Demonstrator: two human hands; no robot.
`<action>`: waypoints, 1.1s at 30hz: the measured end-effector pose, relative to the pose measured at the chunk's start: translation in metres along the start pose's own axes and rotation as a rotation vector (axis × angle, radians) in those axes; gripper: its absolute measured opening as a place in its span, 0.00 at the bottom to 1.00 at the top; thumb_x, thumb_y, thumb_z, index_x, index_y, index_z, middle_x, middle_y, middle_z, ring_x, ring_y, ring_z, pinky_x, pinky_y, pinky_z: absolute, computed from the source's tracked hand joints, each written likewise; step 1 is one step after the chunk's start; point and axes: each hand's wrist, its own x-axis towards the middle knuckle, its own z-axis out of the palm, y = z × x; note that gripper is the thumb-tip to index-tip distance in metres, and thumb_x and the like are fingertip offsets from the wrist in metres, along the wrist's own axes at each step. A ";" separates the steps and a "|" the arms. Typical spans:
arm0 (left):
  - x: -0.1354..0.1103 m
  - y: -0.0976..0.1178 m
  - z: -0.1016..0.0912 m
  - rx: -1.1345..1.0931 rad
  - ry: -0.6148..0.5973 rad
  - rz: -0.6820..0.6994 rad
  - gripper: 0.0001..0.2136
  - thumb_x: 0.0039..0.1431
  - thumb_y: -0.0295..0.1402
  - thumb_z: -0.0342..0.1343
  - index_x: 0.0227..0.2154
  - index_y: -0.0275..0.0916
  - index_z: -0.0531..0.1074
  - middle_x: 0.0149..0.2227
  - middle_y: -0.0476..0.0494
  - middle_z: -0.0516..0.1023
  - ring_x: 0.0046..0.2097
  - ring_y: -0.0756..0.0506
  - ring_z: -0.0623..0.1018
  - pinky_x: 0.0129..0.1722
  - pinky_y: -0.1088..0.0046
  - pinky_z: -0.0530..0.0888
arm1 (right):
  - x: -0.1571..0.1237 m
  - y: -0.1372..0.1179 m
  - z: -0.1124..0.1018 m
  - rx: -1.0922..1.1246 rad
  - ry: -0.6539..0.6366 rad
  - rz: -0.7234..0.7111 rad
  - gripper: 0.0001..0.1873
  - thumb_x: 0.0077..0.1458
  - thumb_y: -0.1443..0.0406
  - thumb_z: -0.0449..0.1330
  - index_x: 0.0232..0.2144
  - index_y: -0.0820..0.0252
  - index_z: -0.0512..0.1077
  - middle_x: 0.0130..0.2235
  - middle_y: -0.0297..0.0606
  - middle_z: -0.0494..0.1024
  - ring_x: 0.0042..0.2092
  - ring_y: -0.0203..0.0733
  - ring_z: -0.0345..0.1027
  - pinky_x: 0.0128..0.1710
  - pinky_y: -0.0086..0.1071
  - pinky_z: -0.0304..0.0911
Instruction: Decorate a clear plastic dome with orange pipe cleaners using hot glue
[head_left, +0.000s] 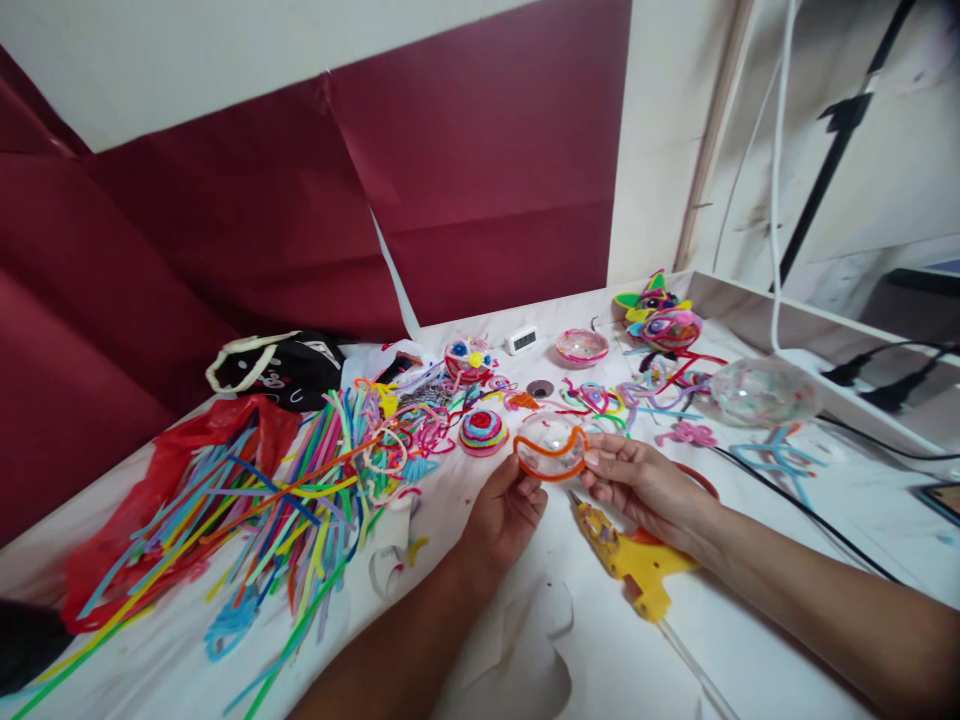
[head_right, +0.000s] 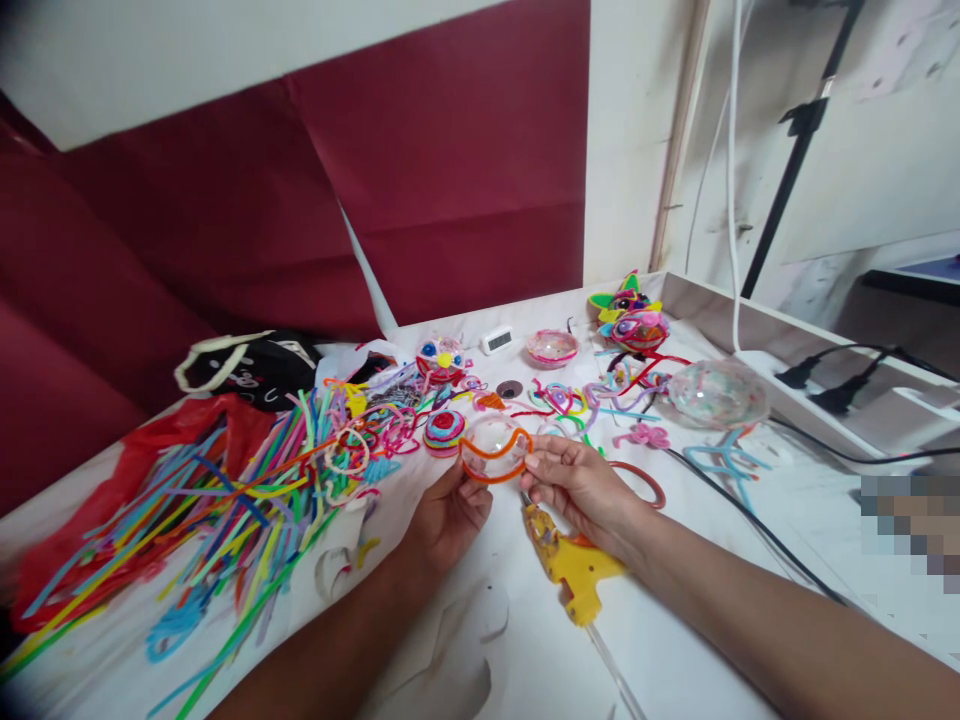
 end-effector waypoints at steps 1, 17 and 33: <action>0.000 0.000 0.000 0.001 0.001 0.003 0.02 0.58 0.24 0.53 0.31 0.32 0.70 0.27 0.49 0.73 0.21 0.58 0.65 0.22 0.81 0.67 | -0.001 -0.001 0.002 0.007 0.001 0.007 0.11 0.44 0.71 0.67 0.34 0.64 0.73 0.23 0.35 0.77 0.22 0.29 0.70 0.22 0.17 0.67; -0.002 0.000 0.005 0.007 0.072 0.025 0.04 0.59 0.24 0.51 0.30 0.32 0.70 0.23 0.51 0.70 0.20 0.57 0.64 0.21 0.81 0.66 | 0.001 0.001 0.004 0.038 0.026 -0.020 0.12 0.42 0.72 0.68 0.32 0.65 0.74 0.24 0.34 0.77 0.23 0.30 0.71 0.22 0.19 0.68; -0.002 0.001 0.003 0.012 0.032 0.025 0.00 0.56 0.24 0.55 0.31 0.32 0.69 0.25 0.51 0.71 0.21 0.57 0.64 0.22 0.81 0.66 | 0.002 0.003 0.003 0.022 0.020 -0.023 0.12 0.43 0.71 0.68 0.33 0.66 0.74 0.23 0.35 0.76 0.23 0.29 0.70 0.23 0.18 0.68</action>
